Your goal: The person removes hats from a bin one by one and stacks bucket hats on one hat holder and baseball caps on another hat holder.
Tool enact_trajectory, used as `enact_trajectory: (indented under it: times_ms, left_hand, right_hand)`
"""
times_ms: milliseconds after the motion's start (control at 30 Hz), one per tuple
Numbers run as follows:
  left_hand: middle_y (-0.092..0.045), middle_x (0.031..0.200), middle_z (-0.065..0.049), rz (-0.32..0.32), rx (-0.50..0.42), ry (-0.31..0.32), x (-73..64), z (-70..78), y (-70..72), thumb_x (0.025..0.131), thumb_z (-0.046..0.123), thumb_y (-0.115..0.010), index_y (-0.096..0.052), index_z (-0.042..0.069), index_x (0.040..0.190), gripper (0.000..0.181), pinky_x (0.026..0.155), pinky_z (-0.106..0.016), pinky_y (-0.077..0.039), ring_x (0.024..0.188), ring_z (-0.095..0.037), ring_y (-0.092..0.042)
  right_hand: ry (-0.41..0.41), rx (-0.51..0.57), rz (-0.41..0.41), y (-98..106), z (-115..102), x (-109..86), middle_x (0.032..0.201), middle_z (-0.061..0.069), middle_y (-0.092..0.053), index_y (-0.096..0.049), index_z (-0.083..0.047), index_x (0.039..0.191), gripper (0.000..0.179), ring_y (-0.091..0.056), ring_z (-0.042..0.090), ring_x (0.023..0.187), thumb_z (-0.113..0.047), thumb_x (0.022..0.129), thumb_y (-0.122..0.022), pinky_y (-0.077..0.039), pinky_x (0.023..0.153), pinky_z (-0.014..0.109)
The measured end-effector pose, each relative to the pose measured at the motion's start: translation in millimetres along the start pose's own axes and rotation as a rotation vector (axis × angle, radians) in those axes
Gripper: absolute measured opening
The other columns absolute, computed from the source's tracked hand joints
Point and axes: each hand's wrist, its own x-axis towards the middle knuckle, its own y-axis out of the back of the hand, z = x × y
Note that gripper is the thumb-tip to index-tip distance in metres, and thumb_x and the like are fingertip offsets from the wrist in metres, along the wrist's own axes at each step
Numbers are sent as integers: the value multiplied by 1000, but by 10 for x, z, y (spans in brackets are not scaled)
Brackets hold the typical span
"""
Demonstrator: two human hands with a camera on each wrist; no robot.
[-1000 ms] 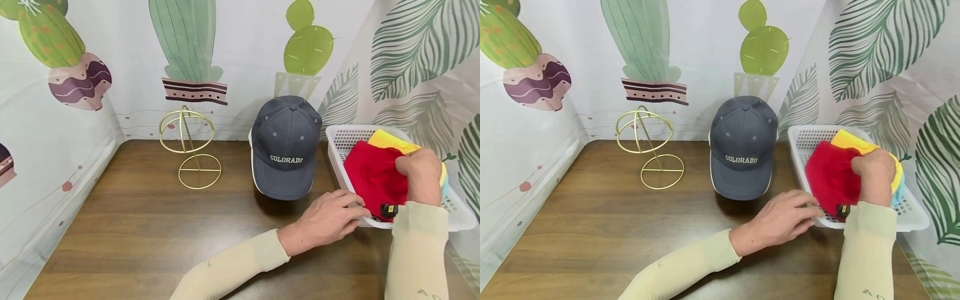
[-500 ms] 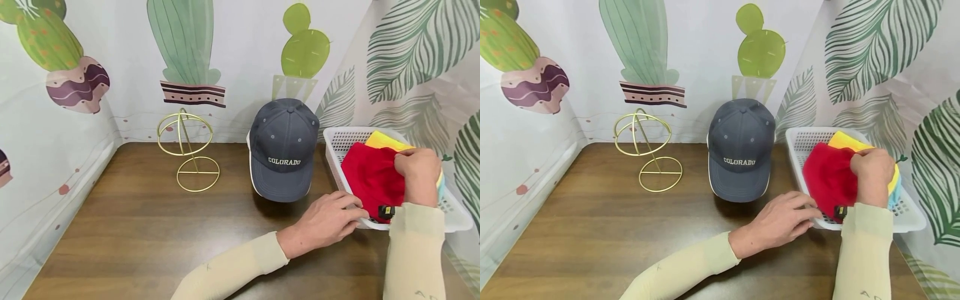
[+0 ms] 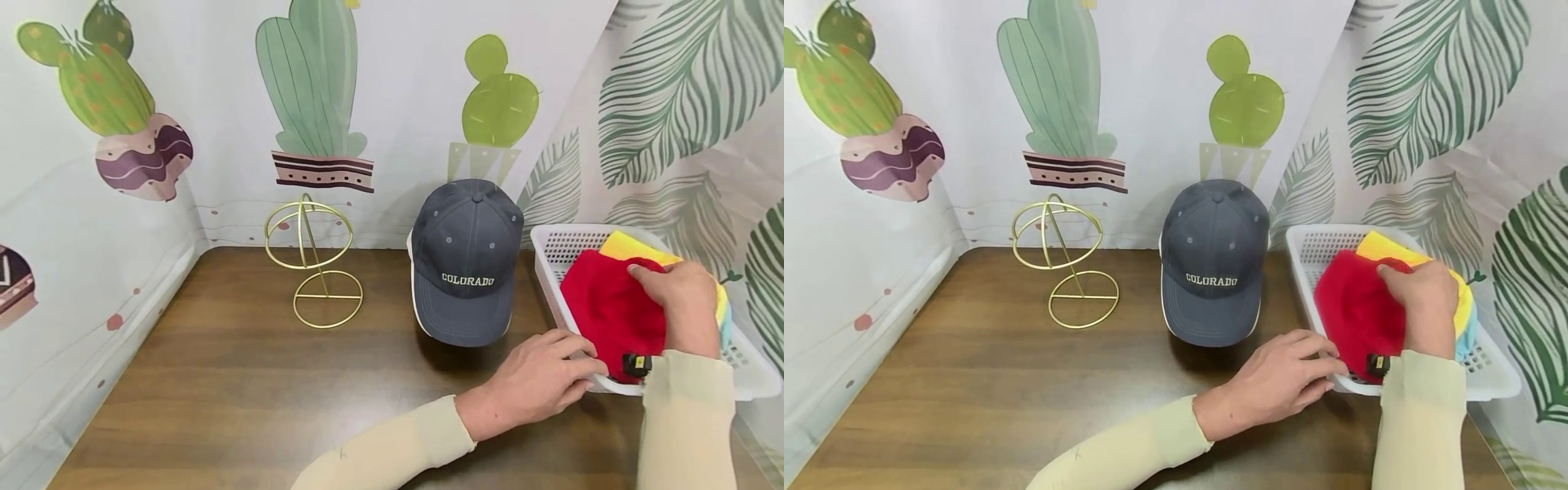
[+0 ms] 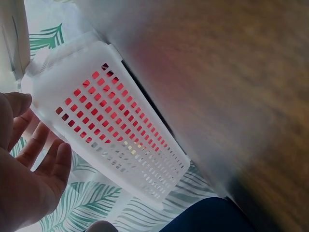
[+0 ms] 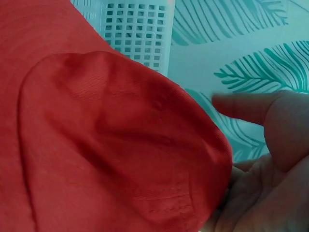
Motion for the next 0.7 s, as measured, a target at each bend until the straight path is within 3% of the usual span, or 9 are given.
enact_trajectory:
  times_ms: [100,200,400,567,700]
  left_hand:
    - [-64,133,13,-3,1,-2,-1,5,-7,104,32,-65,-72,34,135,32,111,-11,-36,127,-7,-54]
    - [-64,133,13,-4,0,-1,-6,7,-7,104,32,-65,-72,34,135,32,112,-11,-35,126,-6,-54]
    - [-64,133,14,-2,-11,-3,-23,15,-7,104,32,-65,-72,34,135,32,113,-10,-33,126,-6,-54]
    - [-64,132,14,15,-6,-5,-22,13,-12,103,30,-65,-72,34,133,31,113,-11,-34,126,-6,-54]
    - [-64,132,14,6,-12,-5,-18,10,-10,103,30,-66,-72,34,135,33,113,-10,-33,127,-6,-53]
  right_hand:
    - [-16,9,-30,-8,3,-29,136,42,-46,-31,19,148,80,-53,56,112,-36,100,-66,-62,76,55]
    - [-9,4,-29,-14,16,-33,130,41,-49,-37,19,142,77,-54,55,109,-34,98,-70,-60,66,47]
    - [40,-26,-17,-36,67,8,127,41,-53,-48,18,138,66,-55,53,105,-31,98,-69,-61,73,52]
    - [81,-71,20,-50,62,32,129,43,-51,-46,18,143,62,-53,56,106,-24,100,-63,-59,85,61]
    - [80,-66,41,-47,48,38,131,43,-50,-45,18,143,59,-51,57,108,-21,100,-59,-57,87,63]
